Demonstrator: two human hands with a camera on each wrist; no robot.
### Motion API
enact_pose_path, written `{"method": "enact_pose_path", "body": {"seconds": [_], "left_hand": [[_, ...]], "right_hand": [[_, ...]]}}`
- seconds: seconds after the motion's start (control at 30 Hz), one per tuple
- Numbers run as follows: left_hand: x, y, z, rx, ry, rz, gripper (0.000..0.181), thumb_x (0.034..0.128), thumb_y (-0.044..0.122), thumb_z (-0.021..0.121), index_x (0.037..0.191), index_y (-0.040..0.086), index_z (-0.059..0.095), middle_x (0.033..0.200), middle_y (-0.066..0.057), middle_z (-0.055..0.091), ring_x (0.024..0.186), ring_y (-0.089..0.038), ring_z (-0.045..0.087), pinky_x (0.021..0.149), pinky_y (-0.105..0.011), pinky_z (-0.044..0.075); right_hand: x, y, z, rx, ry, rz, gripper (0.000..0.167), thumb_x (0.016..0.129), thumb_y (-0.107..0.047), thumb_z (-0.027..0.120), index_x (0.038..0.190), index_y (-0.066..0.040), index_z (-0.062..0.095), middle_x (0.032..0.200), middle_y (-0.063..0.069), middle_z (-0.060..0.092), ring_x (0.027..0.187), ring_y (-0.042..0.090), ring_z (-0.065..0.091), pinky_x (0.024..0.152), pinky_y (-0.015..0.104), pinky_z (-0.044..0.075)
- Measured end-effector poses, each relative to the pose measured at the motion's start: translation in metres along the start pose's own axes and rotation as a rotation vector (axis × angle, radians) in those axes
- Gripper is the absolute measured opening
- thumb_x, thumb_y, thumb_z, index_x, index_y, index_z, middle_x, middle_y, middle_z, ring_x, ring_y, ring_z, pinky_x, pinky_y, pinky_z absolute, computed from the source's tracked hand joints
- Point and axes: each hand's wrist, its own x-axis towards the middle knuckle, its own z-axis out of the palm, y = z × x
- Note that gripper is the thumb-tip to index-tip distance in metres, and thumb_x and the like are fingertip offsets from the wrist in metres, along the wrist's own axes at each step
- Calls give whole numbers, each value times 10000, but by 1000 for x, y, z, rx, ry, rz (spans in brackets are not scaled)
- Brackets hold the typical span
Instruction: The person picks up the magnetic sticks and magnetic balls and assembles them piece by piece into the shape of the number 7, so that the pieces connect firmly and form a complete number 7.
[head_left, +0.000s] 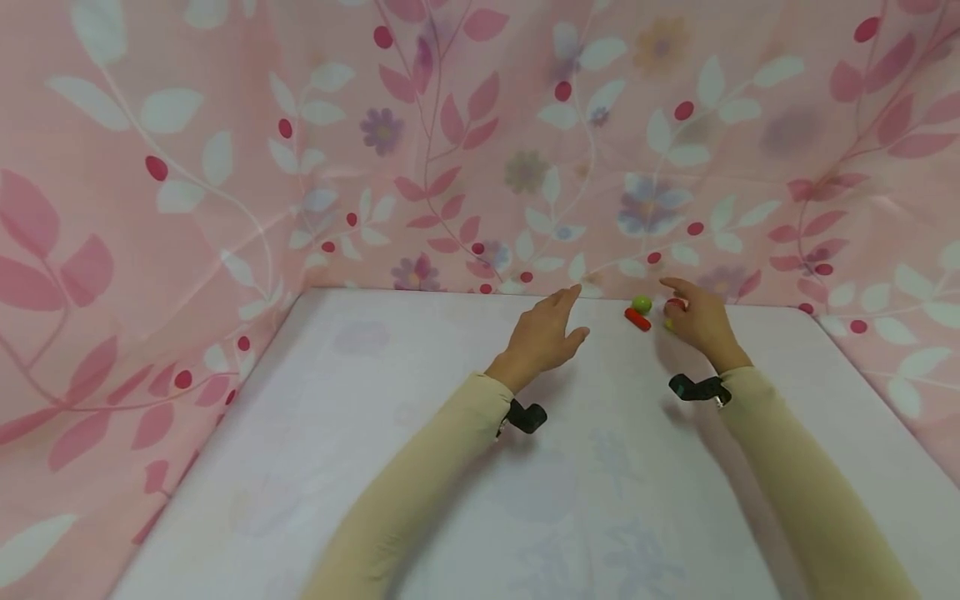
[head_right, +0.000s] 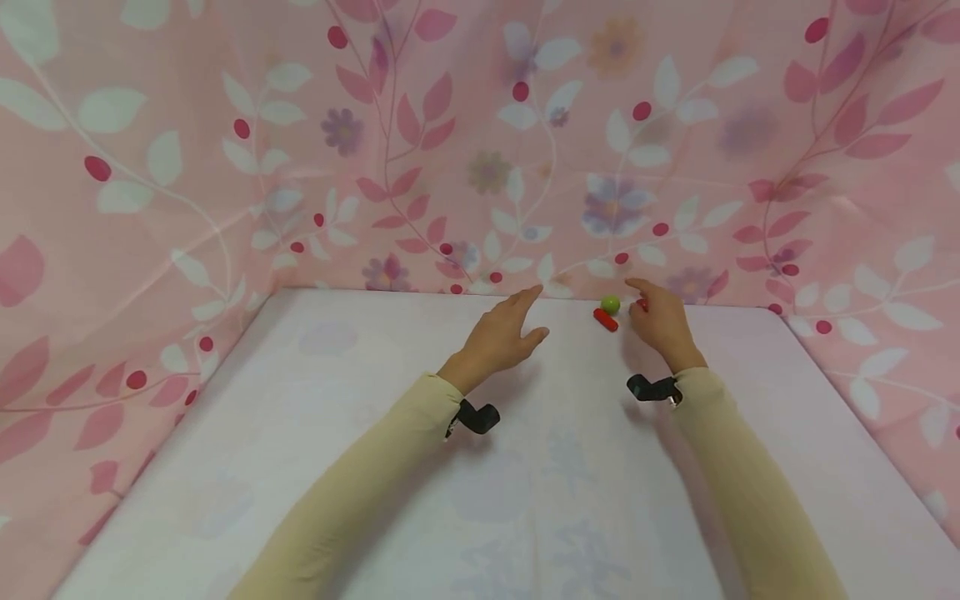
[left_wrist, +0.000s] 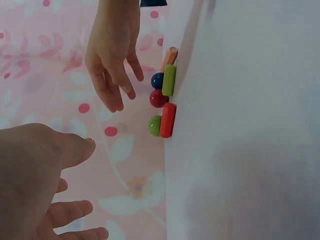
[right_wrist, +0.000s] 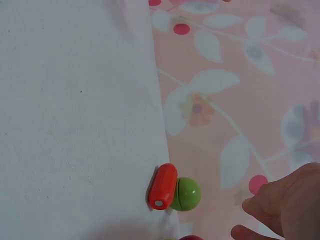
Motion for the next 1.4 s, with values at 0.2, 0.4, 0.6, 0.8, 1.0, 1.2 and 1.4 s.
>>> {"method": "enact_pose_path", "body": {"seconds": [0.2,0.4,0.6,0.8,1.0,1.2,1.4], "left_hand": [[4,9,7,29,-30,12,715,1057,357,627,1649,135,292,1609,-91,424,1439,-246,436,1118,-421,420],[8,17,14,11,-84,-10,712,1055,386,621,1651,170,297,1616,-66,417,1428,-238,449,1114,-428,425],[16,20,25,-52,-131,-38,715,1051,451,600,1655,209,304,1628,-27,400,1426,-240,451,1127,-455,409],[24,21,35,-90,-170,-49,637,1085,384,541,1652,202,314,1641,-28,378,1443,-247,430,1144,-453,388],[25,20,40,-96,-183,-60,602,1097,325,513,1653,206,314,1648,-28,365,1451,-247,419,1152,-456,377],[23,17,41,-87,-181,-65,619,1093,351,522,1656,217,303,1649,-31,363,1450,-256,419,1146,-465,384],[21,13,39,-92,-176,-58,633,1086,371,530,1657,219,302,1649,-25,365,1459,-247,406,1160,-464,363]], "right_hand": [[7,6,4,37,-34,2,421,1008,-16,579,1422,55,564,1341,363,571,1193,555,550,1007,695,429],[13,9,13,45,-75,22,421,1007,-8,578,1423,60,564,1371,365,550,1193,547,566,1005,673,447],[20,9,22,48,-99,61,432,1002,-46,594,1423,48,573,1412,328,538,1222,533,547,993,675,449],[25,11,31,76,-128,81,431,1009,-21,566,1430,69,556,1427,322,529,1273,516,524,1035,632,446],[29,15,35,75,-123,85,416,1022,-31,580,1422,81,559,1379,339,560,1247,510,541,1045,620,437],[29,19,39,69,-111,87,379,1019,-37,625,1366,111,584,1362,329,568,1200,489,553,1068,602,422],[29,17,41,78,-63,97,348,1006,-40,642,1321,101,601,1269,318,613,1128,469,565,1032,609,448]]}}
